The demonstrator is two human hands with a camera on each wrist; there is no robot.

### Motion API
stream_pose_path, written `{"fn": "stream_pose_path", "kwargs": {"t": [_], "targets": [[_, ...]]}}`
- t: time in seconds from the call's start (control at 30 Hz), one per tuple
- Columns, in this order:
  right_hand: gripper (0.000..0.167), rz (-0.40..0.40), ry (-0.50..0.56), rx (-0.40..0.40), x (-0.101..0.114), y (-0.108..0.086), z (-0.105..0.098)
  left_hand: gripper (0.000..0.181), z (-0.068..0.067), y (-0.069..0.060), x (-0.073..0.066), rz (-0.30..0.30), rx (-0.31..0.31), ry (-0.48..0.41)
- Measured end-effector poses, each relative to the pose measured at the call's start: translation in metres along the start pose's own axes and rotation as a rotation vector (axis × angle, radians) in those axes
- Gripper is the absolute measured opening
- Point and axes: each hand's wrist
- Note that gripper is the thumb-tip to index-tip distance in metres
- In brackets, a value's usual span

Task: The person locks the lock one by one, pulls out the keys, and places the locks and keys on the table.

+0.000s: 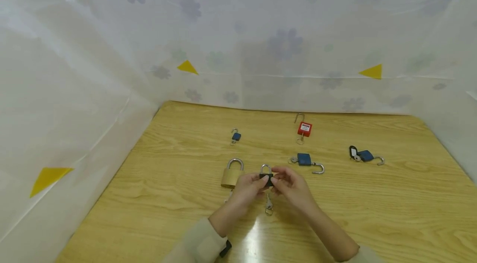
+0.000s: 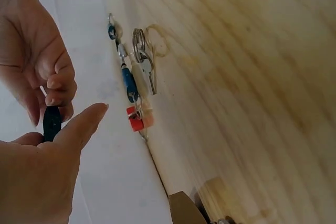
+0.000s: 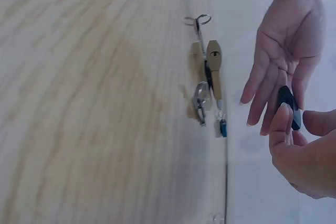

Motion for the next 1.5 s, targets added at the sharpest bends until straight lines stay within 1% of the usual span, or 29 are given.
{"fn": "stream_pose_path", "kwargs": {"t": [0.17, 0.23, 0.3, 0.4, 0.47, 0.53, 0.63, 0.73, 0.87, 1.03, 1.2, 1.3, 1.37, 1.5], "targets": [[0.028, 0.082, 0.011, -0.108, -0.011, 0.01, 0.004, 0.03, 0.002, 0.01, 0.0, 0.008, 0.044, 0.039], [0.027, 0.098, -0.008, -0.138, -0.016, 0.015, 0.005, 0.03, 0.002, 0.016, 0.0, 0.029, 0.047, 0.085], [0.025, 0.108, -0.031, -0.157, -0.021, 0.019, 0.005, 0.028, 0.001, 0.022, 0.0, 0.057, 0.015, 0.171], [0.023, 0.12, -0.042, -0.179, -0.027, 0.023, 0.006, 0.024, 0.0, 0.031, 0.0, 0.102, -0.067, 0.348], [0.022, 0.137, -0.033, -0.189, -0.031, 0.024, 0.006, 0.02, 0.0, 0.035, 0.001, 0.13, -0.114, 0.445], [0.021, 0.161, -0.002, -0.193, -0.035, 0.024, 0.007, 0.016, -0.001, 0.039, 0.002, 0.156, -0.139, 0.506], [0.021, 0.19, 0.025, -0.192, -0.039, 0.025, 0.01, 0.011, -0.001, 0.043, 0.003, 0.18, -0.171, 0.559], [0.018, 0.213, 0.016, -0.197, -0.042, 0.026, 0.013, 0.01, 0.0, 0.044, 0.003, 0.185, -0.198, 0.61], [0.013, 0.228, -0.073, -0.196, -0.044, 0.027, 0.015, 0.01, 0.001, 0.046, 0.004, 0.181, -0.212, 0.667], [0.008, 0.219, -0.188, -0.182, -0.044, 0.027, 0.018, 0.007, 0.004, 0.046, 0.004, 0.185, -0.222, 0.733], [0.005, 0.208, -0.251, -0.166, -0.04, 0.026, 0.019, 0.01, 0.006, 0.045, 0.004, 0.188, -0.228, 0.77], [0.005, 0.198, -0.289, -0.149, -0.038, 0.026, 0.02, 0.015, 0.006, 0.043, 0.004, 0.193, -0.224, 0.795], [0.004, 0.185, -0.321, -0.141, -0.037, 0.026, 0.021, 0.02, 0.005, 0.042, 0.003, 0.22, -0.231, 0.83], [0.004, 0.145, -0.388, -0.125, -0.037, 0.027, 0.022, 0.029, 0.004, 0.04, 0.003, 0.296, -0.25, 0.885]]}}
Point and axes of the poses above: each hand's wrist, its own y-axis towards the middle knuckle, its own z-axis out of the palm, x = y × z, and after that the axes turned 9 degrees about -z, right-handed
